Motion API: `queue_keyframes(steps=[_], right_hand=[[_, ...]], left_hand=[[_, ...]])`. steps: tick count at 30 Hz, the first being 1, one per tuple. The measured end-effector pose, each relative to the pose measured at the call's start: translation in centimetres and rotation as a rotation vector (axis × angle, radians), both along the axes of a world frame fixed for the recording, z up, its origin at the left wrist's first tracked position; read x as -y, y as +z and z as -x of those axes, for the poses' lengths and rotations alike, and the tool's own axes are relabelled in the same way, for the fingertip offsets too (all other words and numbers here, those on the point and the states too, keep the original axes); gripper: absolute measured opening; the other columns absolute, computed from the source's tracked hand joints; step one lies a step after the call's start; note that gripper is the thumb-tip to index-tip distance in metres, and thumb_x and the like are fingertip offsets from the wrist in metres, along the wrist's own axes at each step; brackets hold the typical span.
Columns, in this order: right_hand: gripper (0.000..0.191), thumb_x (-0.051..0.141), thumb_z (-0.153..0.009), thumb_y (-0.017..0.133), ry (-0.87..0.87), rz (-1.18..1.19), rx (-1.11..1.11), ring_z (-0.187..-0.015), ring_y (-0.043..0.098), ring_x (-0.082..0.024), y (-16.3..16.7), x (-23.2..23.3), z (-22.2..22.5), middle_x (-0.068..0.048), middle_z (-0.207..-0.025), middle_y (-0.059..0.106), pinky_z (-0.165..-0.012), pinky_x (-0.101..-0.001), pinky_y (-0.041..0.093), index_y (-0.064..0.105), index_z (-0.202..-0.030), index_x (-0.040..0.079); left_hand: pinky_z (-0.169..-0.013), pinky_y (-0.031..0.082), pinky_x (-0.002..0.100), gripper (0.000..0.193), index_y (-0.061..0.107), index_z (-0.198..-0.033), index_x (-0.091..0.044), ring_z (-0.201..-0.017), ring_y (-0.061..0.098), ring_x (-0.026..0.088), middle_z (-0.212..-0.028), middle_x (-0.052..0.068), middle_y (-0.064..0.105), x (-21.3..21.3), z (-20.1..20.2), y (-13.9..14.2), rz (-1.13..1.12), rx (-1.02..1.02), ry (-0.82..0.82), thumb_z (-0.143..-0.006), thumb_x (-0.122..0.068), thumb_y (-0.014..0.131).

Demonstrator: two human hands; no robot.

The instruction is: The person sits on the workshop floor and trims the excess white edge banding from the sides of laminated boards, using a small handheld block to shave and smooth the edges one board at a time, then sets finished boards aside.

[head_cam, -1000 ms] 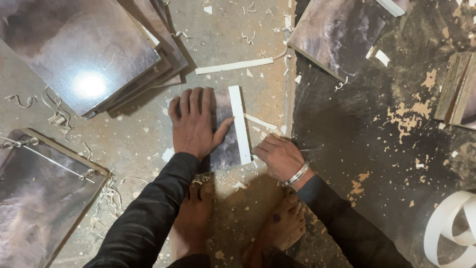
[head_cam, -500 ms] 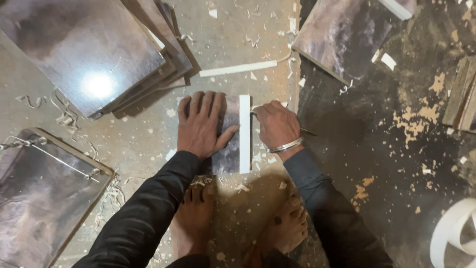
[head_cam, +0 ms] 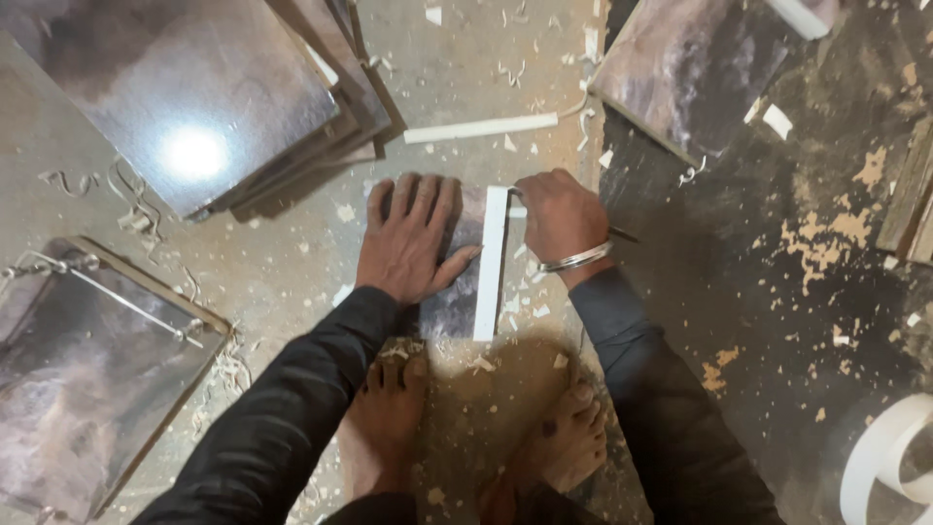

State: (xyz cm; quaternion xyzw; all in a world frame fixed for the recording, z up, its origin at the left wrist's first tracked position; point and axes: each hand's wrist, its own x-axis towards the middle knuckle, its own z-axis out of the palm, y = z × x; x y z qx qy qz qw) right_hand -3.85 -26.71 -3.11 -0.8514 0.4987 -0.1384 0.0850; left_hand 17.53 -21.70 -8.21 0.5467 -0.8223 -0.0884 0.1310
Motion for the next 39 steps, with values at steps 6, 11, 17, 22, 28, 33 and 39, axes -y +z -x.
queue_keyframes(steps=[6,11,17,22,28,33,39], right_hand=[[0.017,0.001,-0.085,0.066,-0.103,-0.017,0.066,-0.091,0.065,-0.031,0.8,-0.2,-0.1,-0.01,-0.091,0.07,-0.077,-0.0433,0.054,0.072,-0.1,0.006],[0.018,0.001,-0.08,0.067,-0.048,-0.11,0.018,-0.09,0.065,-0.033,-0.6,-1.7,0.6,-0.012,-0.09,0.07,-0.076,-0.0446,0.053,0.073,-0.097,0.006],[0.023,-0.001,-0.077,0.064,0.109,-0.216,0.04,-0.093,0.066,-0.033,-1.8,-6.6,2.0,-0.012,-0.092,0.071,-0.077,-0.0438,0.054,0.072,-0.097,0.005],[0.016,0.004,-0.086,0.064,0.198,-0.356,0.063,-0.092,0.068,-0.029,-2.4,-10.2,5.8,-0.011,-0.093,0.072,-0.087,-0.043,0.055,0.075,-0.097,0.007],[0.015,0.011,-0.097,0.065,-0.345,-0.292,0.355,-0.088,0.072,-0.031,-2.5,-15.6,11.9,-0.015,-0.102,0.073,-0.08,-0.0407,0.056,0.075,-0.108,0.005],[0.02,0.018,-0.1,0.065,-0.513,-0.146,0.181,-0.09,0.068,-0.041,-4.2,-21.5,15.7,-0.022,-0.1,0.069,-0.077,-0.0474,0.054,0.067,-0.11,0.001],[0.034,0.036,-0.104,0.064,-0.769,-0.103,-0.023,-0.081,0.066,-0.043,-6.1,-24.5,19.9,-0.021,-0.089,0.066,-0.071,-0.052,0.052,0.06,-0.106,0.002]], left_hand=[[-0.119,0.023,0.055,0.084,0.046,-0.152,-0.005,-0.139,0.041,0.036,-0.145,0.019,0.05,1.1,0.3,0.2,0.012,-0.017,0.008,-0.097,-0.069,0.048],[-0.117,0.023,0.056,0.083,0.048,-0.151,-0.003,-0.14,0.042,0.036,-0.145,0.02,0.051,0.7,0.2,-0.5,0.003,-0.035,0.018,-0.098,-0.068,0.05],[-0.118,0.023,0.056,0.081,0.049,-0.15,-0.003,-0.14,0.041,0.037,-0.146,0.019,0.051,-0.5,0.2,-0.8,0.025,-0.048,0.036,-0.099,-0.066,0.053],[-0.117,0.023,0.055,0.079,0.05,-0.15,-0.003,-0.139,0.041,0.038,-0.145,0.02,0.051,-1.6,0.9,-0.8,0.025,-0.059,0.025,-0.101,-0.065,0.054],[-0.118,0.022,0.056,0.078,0.049,-0.152,-0.002,-0.142,0.038,0.038,-0.148,0.02,0.049,-3.2,1.7,-1.5,0.034,-0.032,0.055,-0.105,-0.064,0.053],[-0.118,0.019,0.056,0.08,0.047,-0.154,-0.002,-0.143,0.037,0.038,-0.149,0.022,0.047,-3.6,3.2,-2.2,0.054,0.006,0.048,-0.108,-0.067,0.046],[-0.121,0.018,0.057,0.078,0.046,-0.151,0.002,-0.147,0.035,0.039,-0.152,0.023,0.047,-5.4,6.2,-2.4,0.047,-0.01,0.052,-0.114,-0.067,0.042]])
